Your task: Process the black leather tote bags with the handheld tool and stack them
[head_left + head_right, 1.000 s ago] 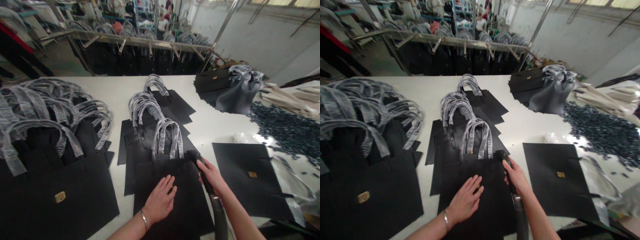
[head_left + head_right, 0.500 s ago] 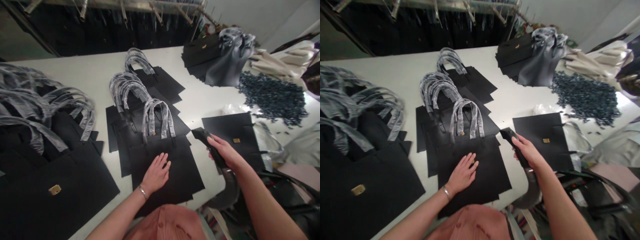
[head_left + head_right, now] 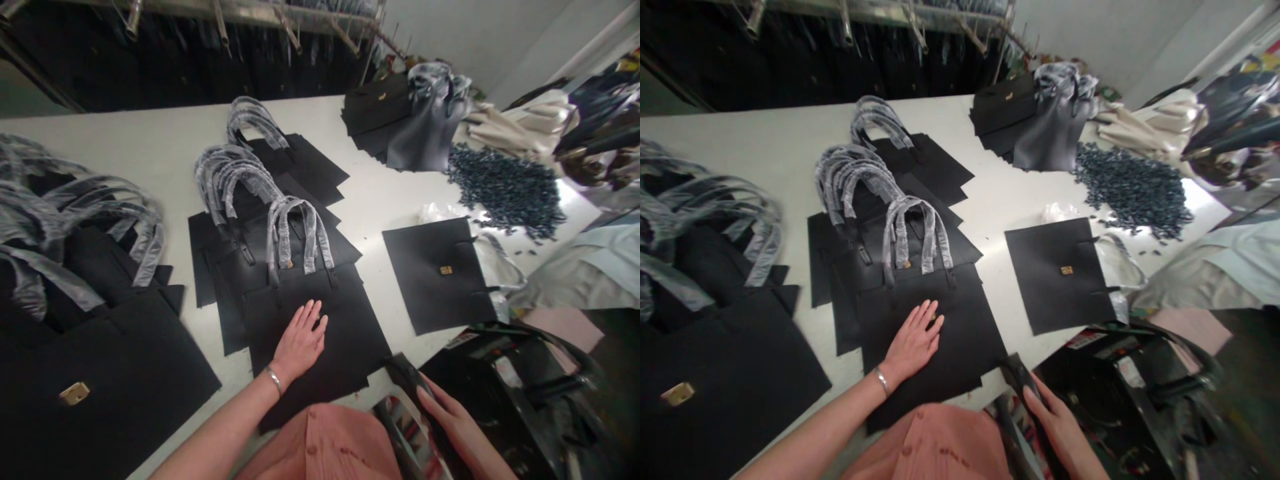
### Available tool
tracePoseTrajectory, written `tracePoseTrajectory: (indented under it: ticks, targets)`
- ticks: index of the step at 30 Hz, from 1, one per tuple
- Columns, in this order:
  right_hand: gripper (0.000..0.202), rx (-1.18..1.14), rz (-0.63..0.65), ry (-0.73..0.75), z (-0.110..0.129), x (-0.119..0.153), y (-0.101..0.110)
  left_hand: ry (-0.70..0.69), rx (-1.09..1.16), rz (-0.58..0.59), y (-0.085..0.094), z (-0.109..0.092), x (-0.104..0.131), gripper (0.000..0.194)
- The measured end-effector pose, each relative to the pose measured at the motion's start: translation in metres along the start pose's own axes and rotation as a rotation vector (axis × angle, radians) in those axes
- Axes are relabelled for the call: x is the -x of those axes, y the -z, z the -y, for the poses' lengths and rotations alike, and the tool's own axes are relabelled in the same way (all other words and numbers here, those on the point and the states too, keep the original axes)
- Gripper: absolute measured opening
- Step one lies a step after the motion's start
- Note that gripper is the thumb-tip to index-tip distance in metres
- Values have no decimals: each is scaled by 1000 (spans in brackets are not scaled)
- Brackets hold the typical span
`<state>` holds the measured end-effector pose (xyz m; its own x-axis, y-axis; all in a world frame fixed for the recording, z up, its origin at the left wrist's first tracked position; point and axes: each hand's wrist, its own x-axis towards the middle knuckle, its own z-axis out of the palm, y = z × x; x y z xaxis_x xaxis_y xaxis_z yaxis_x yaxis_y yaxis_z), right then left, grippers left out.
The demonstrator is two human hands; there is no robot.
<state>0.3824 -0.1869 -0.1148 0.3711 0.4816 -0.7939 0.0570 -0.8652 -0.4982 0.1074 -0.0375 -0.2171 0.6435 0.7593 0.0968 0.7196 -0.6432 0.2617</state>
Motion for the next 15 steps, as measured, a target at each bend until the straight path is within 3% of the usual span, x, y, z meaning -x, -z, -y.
tracePoseTrajectory:
  ticks: [4,10,15]
  targets:
    - [76,-83,-6,-6,8,0,-9,0,-40,-6,1,-1,-1,40]
    - [74,-47,10,40,-7,0,-12,6,-29,3,3,-4,-2,40]
    - [77,-2,-198,154,2,-16,-10,-3,-19,14,5,-2,-2,39]
